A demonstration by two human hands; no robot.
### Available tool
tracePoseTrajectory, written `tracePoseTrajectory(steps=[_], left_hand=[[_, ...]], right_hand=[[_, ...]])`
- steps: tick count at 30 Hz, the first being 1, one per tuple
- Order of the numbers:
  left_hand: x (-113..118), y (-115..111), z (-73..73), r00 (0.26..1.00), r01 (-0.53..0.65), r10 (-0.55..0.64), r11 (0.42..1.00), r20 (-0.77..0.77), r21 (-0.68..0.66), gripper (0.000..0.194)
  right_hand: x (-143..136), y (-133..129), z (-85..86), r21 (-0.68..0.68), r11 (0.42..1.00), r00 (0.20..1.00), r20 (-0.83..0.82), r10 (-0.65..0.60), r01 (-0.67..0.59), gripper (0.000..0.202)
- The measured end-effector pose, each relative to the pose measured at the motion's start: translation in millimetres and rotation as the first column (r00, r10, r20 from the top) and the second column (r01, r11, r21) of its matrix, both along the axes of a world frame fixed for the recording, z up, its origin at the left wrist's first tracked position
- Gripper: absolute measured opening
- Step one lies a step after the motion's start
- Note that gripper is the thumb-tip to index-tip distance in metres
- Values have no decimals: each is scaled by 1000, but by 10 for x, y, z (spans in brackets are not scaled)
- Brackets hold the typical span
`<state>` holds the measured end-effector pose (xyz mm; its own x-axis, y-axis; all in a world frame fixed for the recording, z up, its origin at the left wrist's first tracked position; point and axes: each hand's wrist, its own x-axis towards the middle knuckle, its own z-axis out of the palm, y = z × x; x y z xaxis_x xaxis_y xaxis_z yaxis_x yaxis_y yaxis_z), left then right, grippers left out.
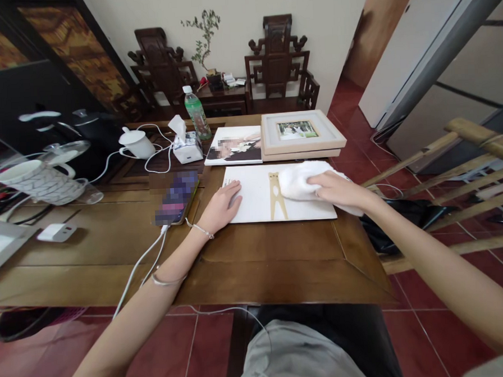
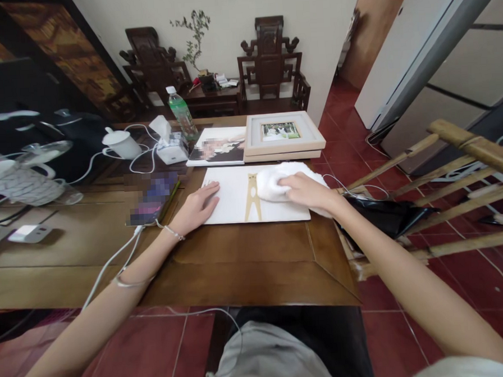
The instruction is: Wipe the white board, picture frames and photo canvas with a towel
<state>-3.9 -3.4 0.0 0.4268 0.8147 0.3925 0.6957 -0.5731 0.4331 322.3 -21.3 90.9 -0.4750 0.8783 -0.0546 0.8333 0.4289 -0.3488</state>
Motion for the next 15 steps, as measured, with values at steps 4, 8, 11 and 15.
tracePoseTrajectory(steps=[4,8,11,15], left_hand=[[6,5,-8,1000,-4,4,1000,9,3,42],[11,9,-16,1000,-4,4,1000,11,7,41],[10,10,-17,1000,-4,4,1000,11,8,42],[5,11,-10,1000,-2,2,1000,11,8,42]], right_hand=[[22,-559,73,-87,995,998,46,47,-43,27],[25,-755,130,-131,991,998,57,35,-28,33],[3,-562,125,-113,993,997,64,43,-35,27],[-45,-49,35,-12,1000,1000,22,-20,20,29]])
